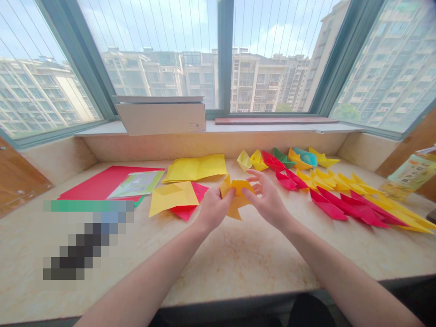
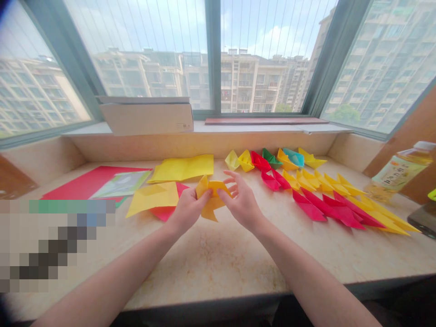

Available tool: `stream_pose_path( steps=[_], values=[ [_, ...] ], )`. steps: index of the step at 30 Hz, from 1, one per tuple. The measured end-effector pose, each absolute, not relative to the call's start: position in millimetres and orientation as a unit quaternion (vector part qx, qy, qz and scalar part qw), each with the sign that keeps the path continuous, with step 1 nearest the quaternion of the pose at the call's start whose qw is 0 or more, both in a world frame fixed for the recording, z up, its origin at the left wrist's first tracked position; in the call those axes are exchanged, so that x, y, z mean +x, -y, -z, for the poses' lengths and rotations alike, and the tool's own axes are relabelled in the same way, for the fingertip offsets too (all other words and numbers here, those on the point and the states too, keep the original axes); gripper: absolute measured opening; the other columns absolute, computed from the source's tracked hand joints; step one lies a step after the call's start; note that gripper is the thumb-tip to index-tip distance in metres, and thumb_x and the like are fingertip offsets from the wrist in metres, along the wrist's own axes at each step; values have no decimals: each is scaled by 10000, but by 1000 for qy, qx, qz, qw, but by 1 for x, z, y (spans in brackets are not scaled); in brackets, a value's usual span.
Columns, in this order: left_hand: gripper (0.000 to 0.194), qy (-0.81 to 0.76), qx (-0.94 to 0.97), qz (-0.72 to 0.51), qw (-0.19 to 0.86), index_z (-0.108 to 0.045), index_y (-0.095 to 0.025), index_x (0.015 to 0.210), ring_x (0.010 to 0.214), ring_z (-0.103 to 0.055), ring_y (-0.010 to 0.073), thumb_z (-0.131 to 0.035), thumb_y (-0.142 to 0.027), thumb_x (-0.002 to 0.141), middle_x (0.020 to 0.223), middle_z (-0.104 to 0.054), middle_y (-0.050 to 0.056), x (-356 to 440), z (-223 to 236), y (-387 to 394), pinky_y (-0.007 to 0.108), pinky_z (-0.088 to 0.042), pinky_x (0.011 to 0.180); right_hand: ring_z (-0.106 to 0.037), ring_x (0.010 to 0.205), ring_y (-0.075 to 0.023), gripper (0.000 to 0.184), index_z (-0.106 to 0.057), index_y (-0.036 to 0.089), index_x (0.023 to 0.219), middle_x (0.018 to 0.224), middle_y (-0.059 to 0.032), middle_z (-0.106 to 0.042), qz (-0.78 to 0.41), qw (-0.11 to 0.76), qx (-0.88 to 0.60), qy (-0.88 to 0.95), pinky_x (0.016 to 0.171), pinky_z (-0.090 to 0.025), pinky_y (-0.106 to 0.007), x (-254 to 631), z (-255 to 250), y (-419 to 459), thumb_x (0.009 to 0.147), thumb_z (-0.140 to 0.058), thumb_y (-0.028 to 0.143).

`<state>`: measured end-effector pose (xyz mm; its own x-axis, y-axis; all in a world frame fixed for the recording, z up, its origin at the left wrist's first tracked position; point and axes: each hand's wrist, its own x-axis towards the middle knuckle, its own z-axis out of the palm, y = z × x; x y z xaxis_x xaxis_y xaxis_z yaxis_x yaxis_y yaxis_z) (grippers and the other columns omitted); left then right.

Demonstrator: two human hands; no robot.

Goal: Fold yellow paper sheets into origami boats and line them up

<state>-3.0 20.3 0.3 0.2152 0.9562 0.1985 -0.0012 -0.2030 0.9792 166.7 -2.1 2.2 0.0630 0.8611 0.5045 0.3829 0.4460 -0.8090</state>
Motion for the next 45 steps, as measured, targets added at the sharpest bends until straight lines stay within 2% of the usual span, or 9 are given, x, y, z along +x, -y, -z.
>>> stream_pose_path(
  steps=[4, 9, 17, 26, 31, 36, 39, 41, 45],
  values=[
    [405, -415, 575, -526, 469, -715, -133, 935, 798, -693, 213, -707, -509, 783, 923, -746, 81, -6, 2, -29, 255, -516, 637, -660, 809, -185, 550, -471, 279, 1350, 1178, -75, -637, -196, 540, -470, 670, 723, -568, -352, 168, -3, 3, 843, -677, 335],
    [422, -425, 539, -553, 473, -708, -124, 974, 833, -701, 223, -730, -492, 769, 957, -748, 96, -6, -3, -28, 266, -530, 666, -650, 875, -203, 402, -579, 266, 1232, 1214, -87, -615, -146, 517, -431, 725, 749, -566, -370, 169, -7, 6, 854, -681, 356],
    [466, -353, 547, -538, 536, -677, -132, 1054, 899, -711, 242, -727, -505, 779, 1030, -738, 106, -5, -4, -26, 332, -568, 777, -619, 756, -175, 346, -588, 245, 1184, 1116, -65, -668, -131, 530, -454, 704, 672, -562, -344, 171, -1, 1, 848, -660, 286],
    [510, -349, 551, -486, 581, -660, -110, 1078, 788, -740, 260, -707, -531, 793, 967, -750, 139, -4, -6, -22, 360, -594, 689, -630, 788, -188, 245, -692, 265, 1140, 1016, -54, -685, -96, 551, -444, 700, 679, -554, -337, 174, -1, 0, 924, -578, 277],
    [466, -341, 593, -448, 575, -678, -124, 1099, 865, -741, 292, -725, -477, 799, 951, -761, 145, -3, -4, -20, 364, -593, 721, -650, 907, -217, 209, -728, 287, 1076, 982, -56, -681, -58, 575, -426, 696, 771, -563, -371, 177, -2, 0, 944, -566, 280],
    [441, -338, 547, -480, 597, -692, -126, 1074, 845, -739, 269, -762, -440, 772, 1001, -758, 135, -3, 1, -25, 379, -590, 757, -646, 1039, -243, 175, -725, 300, 996, 1141, -65, -657, -36, 579, -404, 708, 877, -557, -429, 179, -4, 2, 957, -555, 278],
    [400, -333, 526, -490, 611, -704, -132, 1046, 885, -727, 248, -755, -430, 784, 980, -760, 121, -3, 4, -28, 380, -573, 818, -658, 1005, -238, 176, -699, 295, 973, 1261, -71, -598, -36, 563, -400, 723, 897, -551, -462, 178, -5, 5, 971, -524, 274],
    [388, -325, 501, -500, 627, -702, -144, 1052, 942, -713, 245, -764, -413, 781, 1038, -751, 121, -3, 5, -29, 387, -559, 865, -658, 998, -236, 172, -682, 292, 963, 1286, -74, -568, -35, 546, -392, 740, 898, -550, -472, 178, -5, 6, 973, -514, 260],
    [376, -286, 443, -534, 661, -691, -154, 1065, 1044, -683, 254, -778, -378, 776, 1149, -720, 126, 0, 4, -28, 404, -535, 932, -610, 1136, -256, 178, -649, 283, 967, 1276, -82, -555, -35, 529, -366, 765, 931, -535, -472, 179, -5, 6, 979, -488, 209]
  ],
)
